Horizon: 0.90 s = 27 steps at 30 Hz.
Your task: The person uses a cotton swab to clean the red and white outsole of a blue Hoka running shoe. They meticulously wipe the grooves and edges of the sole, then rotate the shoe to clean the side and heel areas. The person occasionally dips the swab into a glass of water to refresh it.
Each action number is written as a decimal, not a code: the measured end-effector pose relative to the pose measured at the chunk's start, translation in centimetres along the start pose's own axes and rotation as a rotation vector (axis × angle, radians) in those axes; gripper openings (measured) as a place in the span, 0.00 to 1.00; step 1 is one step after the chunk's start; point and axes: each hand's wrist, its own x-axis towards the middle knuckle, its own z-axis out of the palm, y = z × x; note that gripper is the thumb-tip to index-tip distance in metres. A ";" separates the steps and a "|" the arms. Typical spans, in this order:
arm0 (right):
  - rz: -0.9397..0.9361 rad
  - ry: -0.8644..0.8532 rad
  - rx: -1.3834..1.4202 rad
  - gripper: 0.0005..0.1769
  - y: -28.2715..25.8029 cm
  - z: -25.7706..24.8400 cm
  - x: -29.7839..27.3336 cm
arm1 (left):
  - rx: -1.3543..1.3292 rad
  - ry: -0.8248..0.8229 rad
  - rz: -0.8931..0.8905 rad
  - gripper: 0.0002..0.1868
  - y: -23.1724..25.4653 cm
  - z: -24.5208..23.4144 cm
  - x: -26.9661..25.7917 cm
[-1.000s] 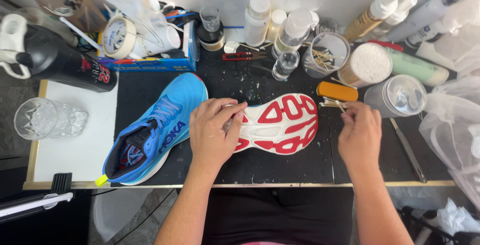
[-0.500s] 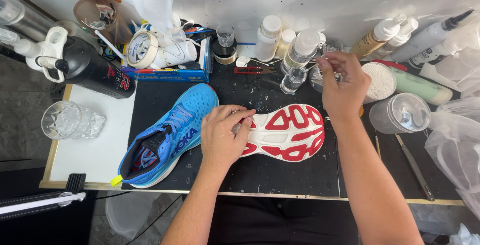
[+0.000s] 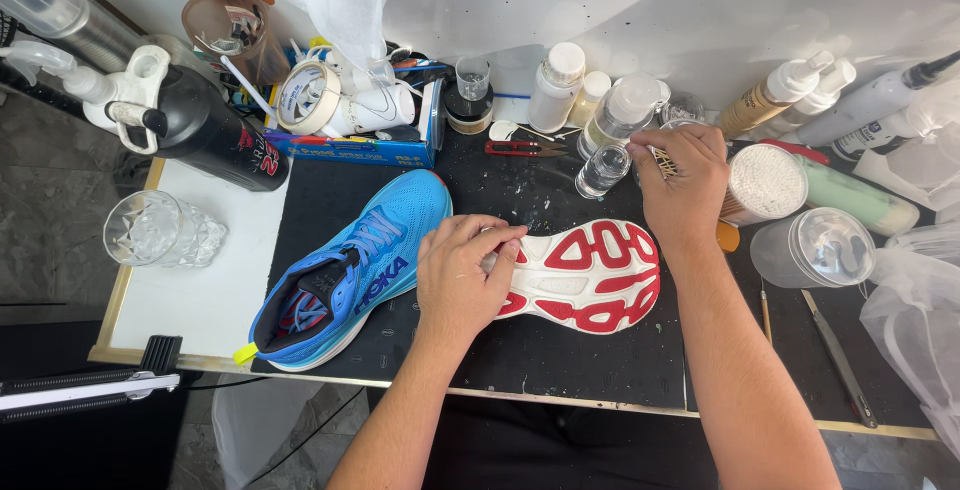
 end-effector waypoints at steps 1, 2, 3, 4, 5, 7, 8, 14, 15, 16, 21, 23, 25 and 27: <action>0.001 0.003 0.007 0.06 0.1 0.0 0.0 | 0.000 0.001 -0.001 0.09 0.0 0.0 0.0; 0.003 0.006 0.014 0.06 0.1 0.0 0.0 | 0.001 0.000 -0.002 0.09 0.0 0.0 0.0; 0.006 0.010 0.020 0.06 0.2 0.0 0.0 | 0.001 -0.001 -0.002 0.09 0.0 0.0 0.0; 0.019 0.020 0.034 0.05 0.2 0.0 -0.1 | 0.001 0.003 0.000 0.09 0.0 0.0 -0.1; 0.032 0.030 0.047 0.05 0.2 -0.1 -0.2 | 0.002 0.007 0.003 0.09 0.0 0.0 -0.1; 0.051 0.055 0.072 0.05 0.3 -0.2 -0.3 | 0.001 0.004 -0.003 0.09 0.0 0.1 -0.1; 0.062 0.071 0.083 0.05 0.4 -0.2 -0.4 | 0.000 -0.007 -0.012 0.09 -0.1 0.1 -0.1; 0.044 0.101 0.103 0.05 0.4 0.1 -0.9 | 0.030 0.010 0.015 0.09 -0.2 0.2 -0.2; 0.030 0.113 0.102 0.06 0.5 0.2 -1.0 | 0.026 0.008 0.010 0.09 -0.3 0.3 -0.3; 0.029 0.104 0.099 0.06 0.5 0.3 -1.1 | 0.028 0.012 0.014 0.09 -0.4 0.3 -0.3; 0.075 0.118 0.145 0.05 0.7 0.3 -1.1 | 0.052 0.016 0.020 0.09 -0.4 0.6 -0.2; 0.106 0.084 0.173 0.06 0.9 0.3 -1.2 | 0.042 0.016 0.011 0.09 -0.4 0.6 -0.2; 0.120 0.079 0.186 0.06 1.0 0.2 -1.1 | 0.037 0.016 0.011 0.08 -0.2 0.4 -0.1; 0.114 0.093 0.190 0.06 1.2 0.2 -1.1 | 0.039 0.016 0.008 0.09 0.1 0.2 -0.1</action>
